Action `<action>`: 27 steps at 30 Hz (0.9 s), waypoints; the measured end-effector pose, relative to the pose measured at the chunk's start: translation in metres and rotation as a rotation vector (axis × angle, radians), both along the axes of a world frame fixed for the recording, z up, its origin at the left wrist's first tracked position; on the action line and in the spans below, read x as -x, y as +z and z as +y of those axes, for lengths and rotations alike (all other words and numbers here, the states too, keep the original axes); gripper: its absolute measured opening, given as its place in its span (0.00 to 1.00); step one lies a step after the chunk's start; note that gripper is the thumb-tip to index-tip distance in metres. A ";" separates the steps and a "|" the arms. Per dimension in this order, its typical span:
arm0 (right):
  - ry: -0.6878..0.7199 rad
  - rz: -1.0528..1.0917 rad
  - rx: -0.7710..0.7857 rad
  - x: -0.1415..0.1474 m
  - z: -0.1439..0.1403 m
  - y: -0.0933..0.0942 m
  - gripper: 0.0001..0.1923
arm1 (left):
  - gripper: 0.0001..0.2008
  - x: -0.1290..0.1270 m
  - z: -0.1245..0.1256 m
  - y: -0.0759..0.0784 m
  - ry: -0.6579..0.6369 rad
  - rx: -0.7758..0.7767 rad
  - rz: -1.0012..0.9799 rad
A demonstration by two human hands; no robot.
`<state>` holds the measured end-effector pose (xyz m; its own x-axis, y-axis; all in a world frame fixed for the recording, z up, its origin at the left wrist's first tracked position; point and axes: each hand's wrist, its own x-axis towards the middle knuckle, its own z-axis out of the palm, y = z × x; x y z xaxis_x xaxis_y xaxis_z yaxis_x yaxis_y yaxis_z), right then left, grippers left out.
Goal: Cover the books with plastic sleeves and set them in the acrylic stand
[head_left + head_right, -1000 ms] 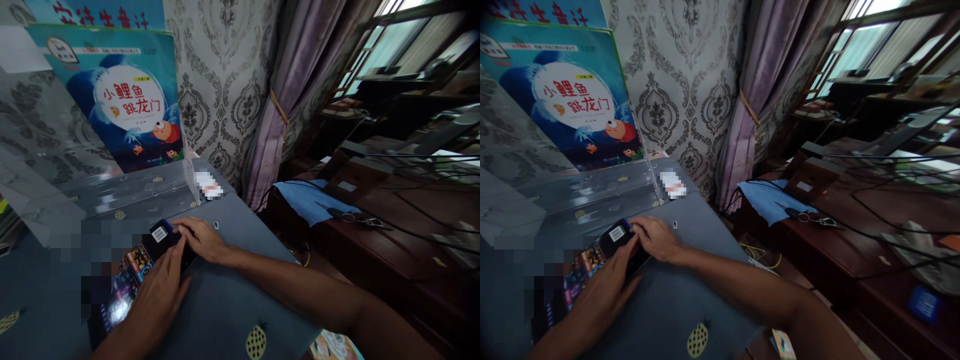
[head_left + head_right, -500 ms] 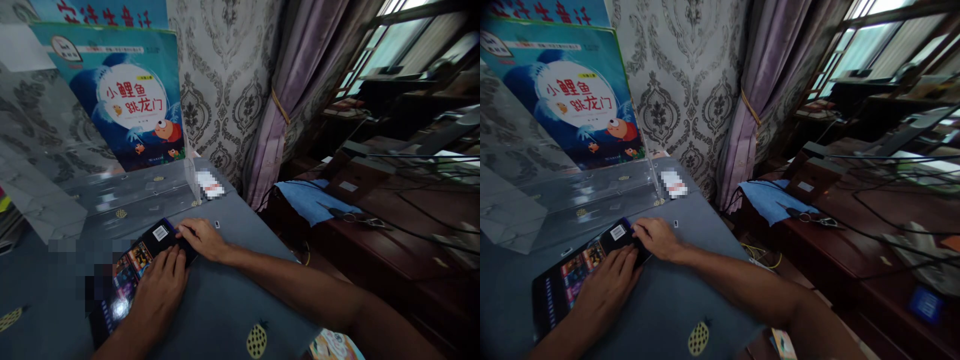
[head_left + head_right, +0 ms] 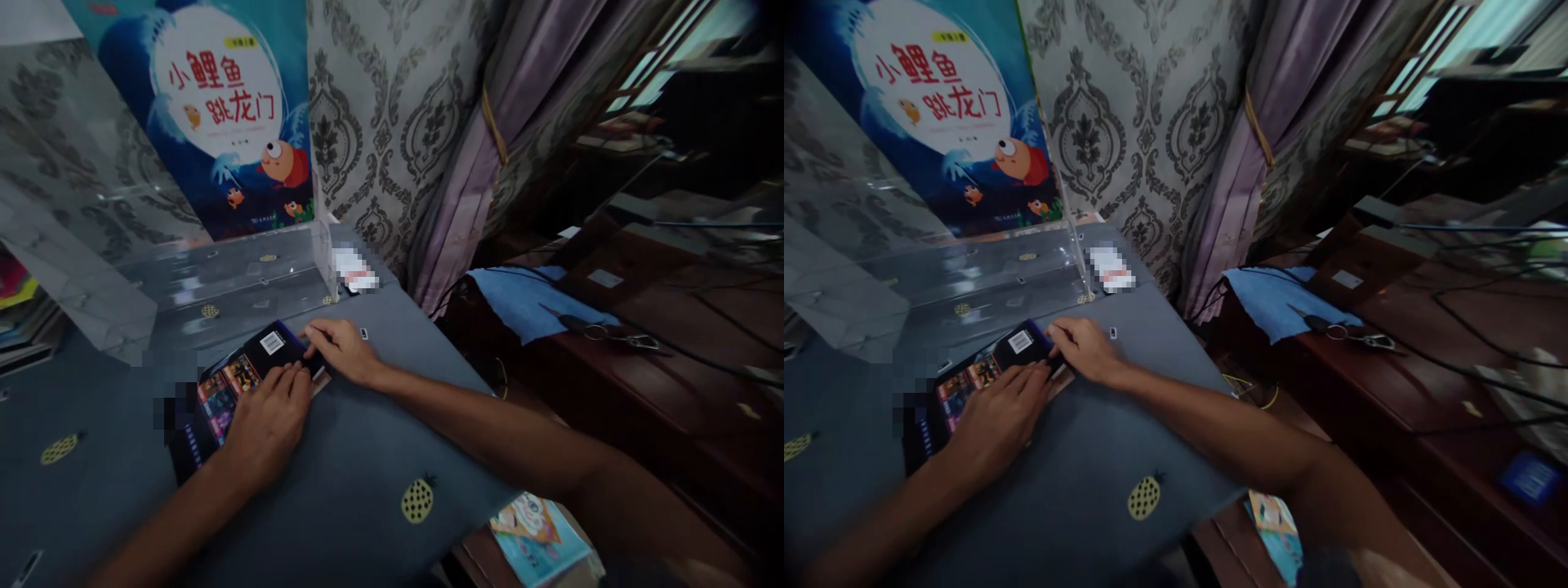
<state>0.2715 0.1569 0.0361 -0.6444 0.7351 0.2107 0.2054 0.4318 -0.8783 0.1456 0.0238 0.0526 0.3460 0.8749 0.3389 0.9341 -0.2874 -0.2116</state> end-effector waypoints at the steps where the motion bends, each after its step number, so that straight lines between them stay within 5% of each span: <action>1: -0.001 0.005 0.007 0.000 0.000 0.000 0.14 | 0.14 0.001 0.000 0.001 0.004 0.006 -0.001; 13: 0.005 0.013 -0.025 -0.001 -0.001 0.000 0.15 | 0.15 -0.001 0.000 0.001 -0.042 -0.061 0.018; 15: 0.015 -0.043 -0.114 -0.001 -0.003 0.002 0.16 | 0.15 -0.003 -0.001 -0.001 -0.044 -0.074 0.016; 19: 0.018 -0.231 -0.529 -0.003 -0.011 0.004 0.15 | 0.14 -0.002 -0.001 0.002 -0.003 0.012 -0.020; 22: 0.035 -0.392 -0.701 -0.004 -0.021 0.010 0.16 | 0.13 0.011 0.000 0.008 -0.004 0.162 -0.071; 27: 0.143 -0.646 -0.666 -0.008 -0.041 0.031 0.11 | 0.19 0.063 -0.008 0.009 0.150 0.192 -0.136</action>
<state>0.2797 0.1164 0.0674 -0.8581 0.4968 0.1294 0.4733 0.8632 -0.1758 0.0826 0.0161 0.0614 0.1704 0.9656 0.1964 0.9854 -0.1666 -0.0363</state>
